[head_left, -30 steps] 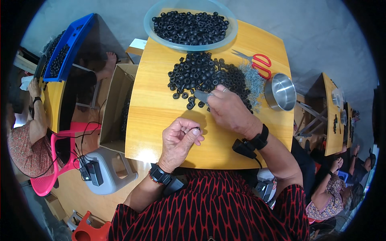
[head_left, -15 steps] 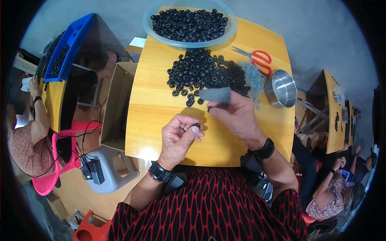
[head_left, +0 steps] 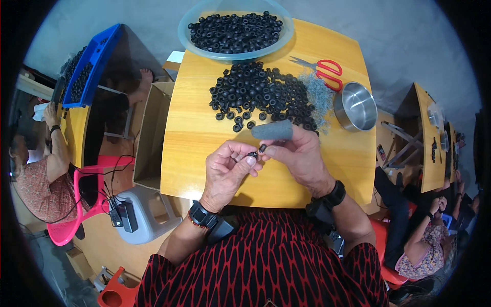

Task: Manually deburring and cleaning small black rubber rings using an abrasive block at a workstation.

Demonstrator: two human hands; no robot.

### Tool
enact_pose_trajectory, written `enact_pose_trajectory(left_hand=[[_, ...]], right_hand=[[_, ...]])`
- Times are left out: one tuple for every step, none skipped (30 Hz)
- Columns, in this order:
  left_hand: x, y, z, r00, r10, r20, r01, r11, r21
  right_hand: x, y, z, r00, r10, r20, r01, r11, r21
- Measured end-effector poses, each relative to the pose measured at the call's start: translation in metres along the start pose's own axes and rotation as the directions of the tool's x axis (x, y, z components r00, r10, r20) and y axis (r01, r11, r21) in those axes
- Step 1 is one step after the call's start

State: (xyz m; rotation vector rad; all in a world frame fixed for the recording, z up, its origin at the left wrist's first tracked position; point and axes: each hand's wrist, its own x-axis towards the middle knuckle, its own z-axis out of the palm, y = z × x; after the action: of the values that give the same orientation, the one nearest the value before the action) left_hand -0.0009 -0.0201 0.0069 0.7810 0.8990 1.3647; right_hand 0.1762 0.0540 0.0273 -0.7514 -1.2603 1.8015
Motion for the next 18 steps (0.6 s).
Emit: enact_pose_trajectory(left_hand=[[0.001, 0.0, 0.001, 1.0, 0.011, 0.019, -0.011, 1.0, 0.001], [0.001, 0.0, 0.001, 1.0, 0.01, 0.02, -0.01, 1.0, 0.003], [0.002, -0.001, 0.001, 1.0, 0.013, 0.024, -0.014, 0.999, 0.029], [0.002, -0.001, 0.001, 1.0, 0.016, 0.027, -0.017, 0.998, 0.056], [0.001, 0.0, 0.002, 1.0, 0.015, 0.027, -0.016, 0.998, 0.058], [0.001, 0.001, 0.003, 1.0, 0.002, 0.03, -0.003, 0.999, 0.036], [0.002, 0.002, 0.004, 0.999, -0.011, 0.032, 0.011, 1.0, 0.015], [0.002, 0.003, 0.006, 0.999, -0.012, 0.034, 0.011, 1.0, 0.016], [0.003, 0.004, 0.007, 0.999, -0.027, 0.037, 0.028, 1.0, -0.014], [0.004, 0.005, 0.009, 0.998, -0.042, 0.04, 0.044, 0.998, -0.043], [0.004, 0.005, 0.009, 0.998, -0.042, 0.041, 0.044, 0.998, -0.042], [0.003, 0.006, 0.009, 0.996, -0.071, 0.048, 0.074, 0.994, -0.082], [0.003, 0.007, 0.009, 0.994, -0.099, 0.056, 0.105, 0.987, -0.121], [0.003, 0.008, 0.009, 0.994, -0.098, 0.056, 0.104, 0.987, -0.12], [0.002, 0.009, 0.009, 0.991, -0.113, 0.068, 0.122, 0.981, -0.15], [0.002, 0.01, 0.009, 0.988, -0.128, 0.081, 0.141, 0.974, -0.179], [0.002, 0.01, 0.009, 0.989, -0.127, 0.08, 0.139, 0.974, -0.178], [0.002, 0.01, 0.009, 0.988, -0.128, 0.087, 0.143, 0.97, -0.195]], right_hand=[[-0.001, 0.0, -0.001, 1.0, -0.02, 0.012, 0.021, 1.0, -0.019], [-0.002, -0.003, -0.001, 1.0, -0.022, 0.01, 0.022, 1.0, -0.018], [-0.003, -0.007, 0.0, 0.997, -0.068, 0.021, 0.069, 0.994, -0.09], [-0.003, -0.009, 0.0, 0.993, -0.112, 0.035, 0.116, 0.98, -0.162], [-0.003, -0.009, -0.002, 0.993, -0.113, 0.034, 0.117, 0.98, -0.16], [-0.004, -0.008, -0.004, 0.991, -0.127, 0.046, 0.133, 0.975, -0.176], [-0.004, -0.007, -0.006, 0.988, -0.14, 0.06, 0.149, 0.97, -0.191], [-0.004, -0.007, -0.006, 0.988, -0.141, 0.058, 0.15, 0.97, -0.191], [-0.004, -0.007, -0.007, 0.985, -0.156, 0.07, 0.168, 0.961, -0.221], [-0.004, -0.008, -0.007, 0.982, -0.171, 0.082, 0.186, 0.95, -0.251], [-0.004, -0.009, -0.007, 0.982, -0.172, 0.082, 0.187, 0.95, -0.251], [-0.004, -0.012, -0.005, 0.982, -0.165, 0.087, 0.182, 0.951, -0.252], [-0.004, -0.014, -0.004, 0.983, -0.158, 0.093, 0.176, 0.951, -0.253], [-0.005, -0.016, -0.003, 0.983, -0.159, 0.093, 0.177, 0.951, -0.252], [-0.004, -0.017, -0.003, 0.98, -0.17, 0.1, 0.191, 0.946, -0.262], [-0.004, -0.017, -0.002, 0.978, -0.181, 0.106, 0.204, 0.941, -0.272], [-0.004, -0.017, -0.002, 0.977, -0.182, 0.108, 0.205, 0.941, -0.27], [-0.005, -0.017, -0.002, 0.976, -0.187, 0.115, 0.214, 0.932, -0.292]])
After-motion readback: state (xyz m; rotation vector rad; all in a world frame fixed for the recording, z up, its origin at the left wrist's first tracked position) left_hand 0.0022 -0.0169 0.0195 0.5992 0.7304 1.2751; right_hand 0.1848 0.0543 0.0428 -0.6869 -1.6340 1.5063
